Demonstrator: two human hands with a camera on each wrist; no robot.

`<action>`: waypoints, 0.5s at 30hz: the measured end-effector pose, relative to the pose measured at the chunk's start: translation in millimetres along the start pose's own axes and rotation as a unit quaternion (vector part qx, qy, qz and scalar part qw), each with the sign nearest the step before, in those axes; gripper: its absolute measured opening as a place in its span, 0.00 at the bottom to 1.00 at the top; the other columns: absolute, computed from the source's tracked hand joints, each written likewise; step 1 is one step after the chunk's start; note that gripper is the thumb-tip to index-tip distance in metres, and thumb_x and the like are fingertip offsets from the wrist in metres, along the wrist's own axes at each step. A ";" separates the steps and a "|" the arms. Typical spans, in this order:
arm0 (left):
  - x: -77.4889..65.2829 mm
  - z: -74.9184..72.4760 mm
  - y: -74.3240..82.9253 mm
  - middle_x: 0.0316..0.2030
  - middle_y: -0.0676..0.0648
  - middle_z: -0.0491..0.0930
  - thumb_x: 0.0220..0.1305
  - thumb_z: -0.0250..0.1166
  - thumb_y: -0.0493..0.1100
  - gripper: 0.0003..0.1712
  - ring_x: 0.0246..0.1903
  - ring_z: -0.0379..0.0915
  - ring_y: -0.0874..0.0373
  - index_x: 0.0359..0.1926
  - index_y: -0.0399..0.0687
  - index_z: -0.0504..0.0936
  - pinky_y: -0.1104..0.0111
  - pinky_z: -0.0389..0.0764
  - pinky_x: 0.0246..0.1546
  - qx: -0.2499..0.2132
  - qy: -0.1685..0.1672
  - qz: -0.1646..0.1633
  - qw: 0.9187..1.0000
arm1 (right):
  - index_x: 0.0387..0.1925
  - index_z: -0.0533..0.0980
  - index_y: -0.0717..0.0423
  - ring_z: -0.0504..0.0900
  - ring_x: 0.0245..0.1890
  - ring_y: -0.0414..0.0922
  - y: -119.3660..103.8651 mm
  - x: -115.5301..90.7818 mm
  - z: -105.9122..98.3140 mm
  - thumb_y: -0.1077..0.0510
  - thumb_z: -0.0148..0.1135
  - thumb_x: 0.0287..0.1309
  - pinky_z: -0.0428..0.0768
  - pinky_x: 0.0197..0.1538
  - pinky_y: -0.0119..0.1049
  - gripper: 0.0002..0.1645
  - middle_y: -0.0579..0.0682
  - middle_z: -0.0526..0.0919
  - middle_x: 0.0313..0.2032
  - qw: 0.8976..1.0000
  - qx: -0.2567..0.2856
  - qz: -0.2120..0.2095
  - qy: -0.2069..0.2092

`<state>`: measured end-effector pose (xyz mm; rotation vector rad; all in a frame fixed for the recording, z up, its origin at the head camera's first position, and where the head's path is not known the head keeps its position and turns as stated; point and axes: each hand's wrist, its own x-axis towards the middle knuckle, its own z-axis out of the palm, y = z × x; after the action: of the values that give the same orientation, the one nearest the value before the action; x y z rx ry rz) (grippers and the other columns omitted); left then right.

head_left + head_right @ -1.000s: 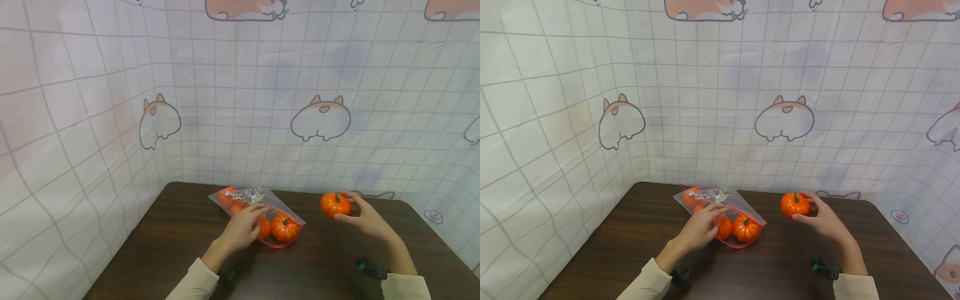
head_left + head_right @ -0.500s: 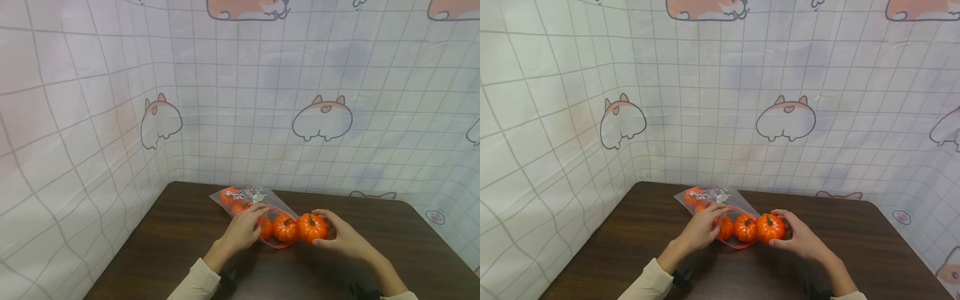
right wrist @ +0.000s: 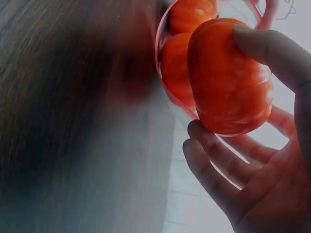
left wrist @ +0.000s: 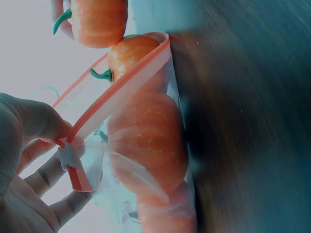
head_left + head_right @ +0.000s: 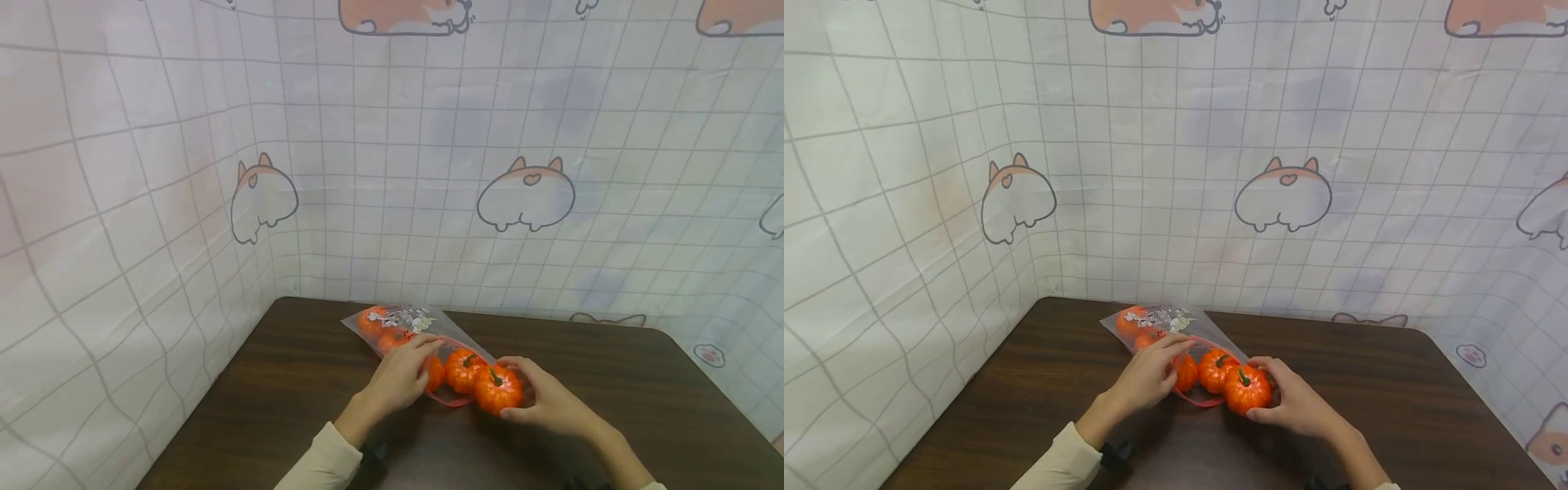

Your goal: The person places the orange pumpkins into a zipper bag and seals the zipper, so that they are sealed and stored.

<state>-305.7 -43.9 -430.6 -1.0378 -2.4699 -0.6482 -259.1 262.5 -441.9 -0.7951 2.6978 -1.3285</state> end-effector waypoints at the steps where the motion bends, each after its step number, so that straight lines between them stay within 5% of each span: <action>1: 0.0 0.1 0.8 0.63 0.52 0.78 0.57 0.63 0.29 0.35 0.27 0.63 0.62 0.67 0.48 0.78 0.77 0.55 0.22 0.002 0.000 0.001 1.000 | 0.70 0.62 0.60 0.80 0.58 0.50 -0.1 0.2 0.5 0.51 0.77 0.55 0.84 0.49 0.30 0.48 0.64 0.73 0.65 1.000 -0.002 -0.001 0.002; 9: -1.0 2.2 2.4 0.65 0.54 0.77 0.58 0.63 0.29 0.34 0.26 0.61 0.63 0.67 0.49 0.78 0.78 0.55 0.21 -0.005 0.000 0.012 1.000 | 0.68 0.66 0.58 0.81 0.53 0.47 -2.6 3.6 6.4 0.47 0.80 0.50 0.83 0.48 0.32 0.49 0.59 0.75 0.61 0.996 -0.072 -0.011 0.052; 15: -0.6 3.2 2.8 0.66 0.55 0.76 0.58 0.63 0.29 0.35 0.26 0.62 0.63 0.68 0.51 0.77 0.78 0.58 0.22 -0.011 -0.002 0.019 1.000 | 0.64 0.68 0.54 0.81 0.51 0.47 -9.6 5.9 10.9 0.44 0.82 0.46 0.82 0.48 0.38 0.48 0.54 0.78 0.58 0.981 -0.161 0.006 0.105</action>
<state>-303.7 -40.7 -432.7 -1.0923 -2.4461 -0.6633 -257.4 246.9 -440.5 -0.6907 3.1314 -1.0400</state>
